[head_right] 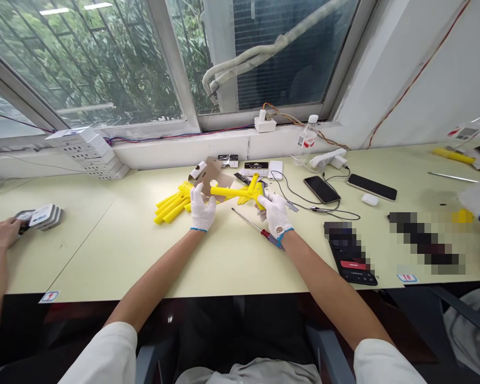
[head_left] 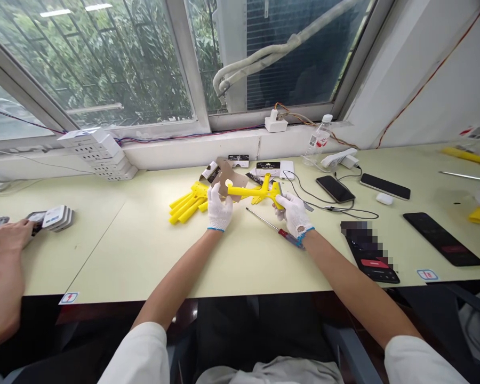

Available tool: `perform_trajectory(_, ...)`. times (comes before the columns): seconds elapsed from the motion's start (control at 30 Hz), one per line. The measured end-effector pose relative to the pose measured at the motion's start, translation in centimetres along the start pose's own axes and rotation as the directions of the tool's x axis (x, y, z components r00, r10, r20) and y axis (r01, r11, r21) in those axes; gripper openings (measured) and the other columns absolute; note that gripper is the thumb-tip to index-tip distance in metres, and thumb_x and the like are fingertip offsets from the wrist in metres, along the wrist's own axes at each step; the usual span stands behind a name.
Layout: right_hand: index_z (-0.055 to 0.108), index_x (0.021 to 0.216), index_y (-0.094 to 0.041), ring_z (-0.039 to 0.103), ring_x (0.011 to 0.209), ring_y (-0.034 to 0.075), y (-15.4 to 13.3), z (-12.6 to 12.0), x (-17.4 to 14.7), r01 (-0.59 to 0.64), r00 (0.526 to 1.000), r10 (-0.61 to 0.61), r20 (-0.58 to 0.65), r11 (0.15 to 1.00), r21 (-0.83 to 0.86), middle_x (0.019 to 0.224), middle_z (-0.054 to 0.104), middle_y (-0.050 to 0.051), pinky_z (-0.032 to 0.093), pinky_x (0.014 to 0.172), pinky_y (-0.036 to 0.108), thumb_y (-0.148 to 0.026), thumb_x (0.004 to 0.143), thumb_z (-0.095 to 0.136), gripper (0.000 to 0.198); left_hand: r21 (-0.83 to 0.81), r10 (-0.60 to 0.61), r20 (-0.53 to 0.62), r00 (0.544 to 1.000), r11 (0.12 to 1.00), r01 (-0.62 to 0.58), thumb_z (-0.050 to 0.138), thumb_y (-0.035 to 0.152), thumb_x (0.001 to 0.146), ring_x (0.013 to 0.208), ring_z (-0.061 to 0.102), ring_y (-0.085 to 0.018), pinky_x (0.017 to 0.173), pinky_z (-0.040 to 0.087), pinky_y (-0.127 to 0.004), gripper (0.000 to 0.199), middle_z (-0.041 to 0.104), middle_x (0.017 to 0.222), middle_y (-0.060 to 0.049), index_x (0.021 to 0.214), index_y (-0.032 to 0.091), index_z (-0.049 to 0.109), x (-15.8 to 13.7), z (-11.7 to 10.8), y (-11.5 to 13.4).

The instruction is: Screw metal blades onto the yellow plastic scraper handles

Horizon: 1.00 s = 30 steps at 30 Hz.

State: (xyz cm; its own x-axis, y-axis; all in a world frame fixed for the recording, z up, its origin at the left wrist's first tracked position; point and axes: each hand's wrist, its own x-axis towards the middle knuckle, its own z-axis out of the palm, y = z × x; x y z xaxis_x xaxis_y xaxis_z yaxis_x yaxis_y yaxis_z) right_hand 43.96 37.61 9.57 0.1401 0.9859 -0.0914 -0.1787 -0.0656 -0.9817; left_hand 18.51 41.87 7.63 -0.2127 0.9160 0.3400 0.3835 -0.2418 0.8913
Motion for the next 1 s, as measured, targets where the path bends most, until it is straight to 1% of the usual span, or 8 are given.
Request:
perform_trajectory(0.1, 0.057, 0.098, -0.021, 0.053, 0.053, 0.008, 0.4, 0.2, 0.2, -0.077, 0.995, 0.079, -0.054, 0.996, 0.04, 0.08, 0.066, 0.001, 0.037, 0.046, 0.022, -0.055, 0.078, 0.087, 0.05, 0.081, 0.141, -0.026, 0.99, 0.987, -0.138, 0.07, 0.013, 0.093, 0.133, 0.064, -0.033, 0.117, 0.051, -0.044, 0.068, 0.047, 0.169, -0.019, 0.159, 0.021, 0.055, -1.0, -0.3, 0.0)
perform_trajectory(0.23, 0.058, 0.101, -0.022, 0.055, 0.053, 0.009, 0.6, 0.3, 0.5, -0.073, 0.991, 0.086, -0.102, 0.989, 0.127, 0.078, 0.066, 0.0, 0.04, 0.046, 0.022, -0.056, 0.077, 0.087, 0.051, 0.185, 0.23, 0.065, 0.971, 0.953, -0.238, 0.063, 0.014, 0.098, 0.131, 0.067, -0.034, 0.114, 0.054, -0.045, 0.058, 0.054, 0.165, -0.022, 0.156, 0.017, 0.06, -1.5, -0.4, 0.1)
perform_trajectory(0.33, 0.058, 0.098, -0.022, 0.053, 0.052, 0.009, 0.6, 0.2, 0.6, -0.063, 0.981, 0.092, -0.169, 0.984, 0.168, 0.075, 0.066, 0.0, 0.041, 0.045, 0.023, -0.055, 0.077, 0.088, 0.049, 0.281, 0.286, 0.098, 0.953, 0.911, -0.302, 0.062, 0.016, 0.098, 0.128, 0.069, -0.034, 0.111, 0.059, -0.051, 0.06, 0.059, 0.164, -0.016, 0.157, 0.026, 0.061, -1.4, -0.2, -0.1)
perform_trajectory(0.43, 0.058, 0.095, -0.023, 0.054, 0.053, 0.01, 0.7, 0.0, 0.7, -0.056, 0.972, 0.097, -0.215, 0.981, 0.188, 0.075, 0.066, 0.0, 0.042, 0.044, 0.022, -0.054, 0.08, 0.086, 0.045, 0.317, 0.338, 0.071, 0.938, 0.884, -0.343, 0.06, 0.02, 0.101, 0.123, 0.071, -0.031, 0.107, 0.062, -0.052, 0.06, 0.06, 0.164, -0.013, 0.159, 0.031, 0.059, -1.3, -0.1, -0.7)
perform_trajectory(0.57, 0.061, 0.097, -0.023, 0.058, 0.056, 0.011, 0.4, 0.0, 0.6, -0.059, 0.97, 0.091, -0.226, 0.988, 0.143, 0.078, 0.068, 0.001, 0.046, 0.045, 0.023, -0.05, 0.082, 0.084, 0.039, 0.323, 0.418, 0.067, 0.906, 0.85, -0.417, 0.054, 0.023, 0.107, 0.131, 0.069, -0.031, 0.112, 0.061, -0.049, 0.051, 0.06, 0.161, -0.018, 0.158, 0.023, 0.057, -1.1, 0.0, -1.7)
perform_trajectory(0.63, 0.062, 0.1, -0.023, 0.064, 0.061, 0.013, 0.0, 0.1, 0.1, -0.065, 0.981, 0.083, -0.177, 0.992, 0.105, 0.083, 0.071, 0.002, 0.049, 0.047, 0.023, -0.046, 0.081, 0.083, 0.036, 0.333, 0.474, 0.072, 0.877, 0.818, -0.469, 0.052, 0.022, 0.108, 0.138, 0.067, -0.033, 0.115, 0.061, -0.049, 0.048, 0.061, 0.159, -0.021, 0.156, 0.02, 0.059, -1.1, 0.2, -2.0)
perform_trajectory(0.8, 0.067, 0.106, -0.021, 0.073, 0.073, 0.017, -0.6, 0.9, -1.1, -0.136, 0.983, 0.132, 0.129, 0.99, 0.021, 0.1, 0.079, 0.008, 0.052, 0.05, 0.023, -0.04, 0.078, 0.084, 0.038, 0.31, 0.638, 0.135, 0.758, 0.7, -0.644, 0.047, 0.019, 0.111, 0.15, 0.063, -0.029, 0.127, 0.055, -0.046, 0.045, 0.066, 0.154, -0.018, 0.153, 0.02, 0.063, -1.4, 1.1, -2.5)
perform_trajectory(1.0, 0.071, 0.11, -0.019, 0.07, 0.072, 0.017, 0.6, 1.6, -1.4, -0.201, 0.938, 0.159, 0.308, 0.974, 0.109, 0.097, 0.079, 0.008, 0.052, 0.051, 0.025, -0.038, 0.07, 0.096, 0.051, 0.019, 0.753, 0.408, 0.516, 0.559, -0.829, 0.054, 0.021, 0.111, 0.146, 0.067, -0.032, 0.123, 0.057, -0.052, 0.045, 0.067, 0.156, -0.019, 0.155, 0.023, 0.065, -3.1, 2.0, -1.5)
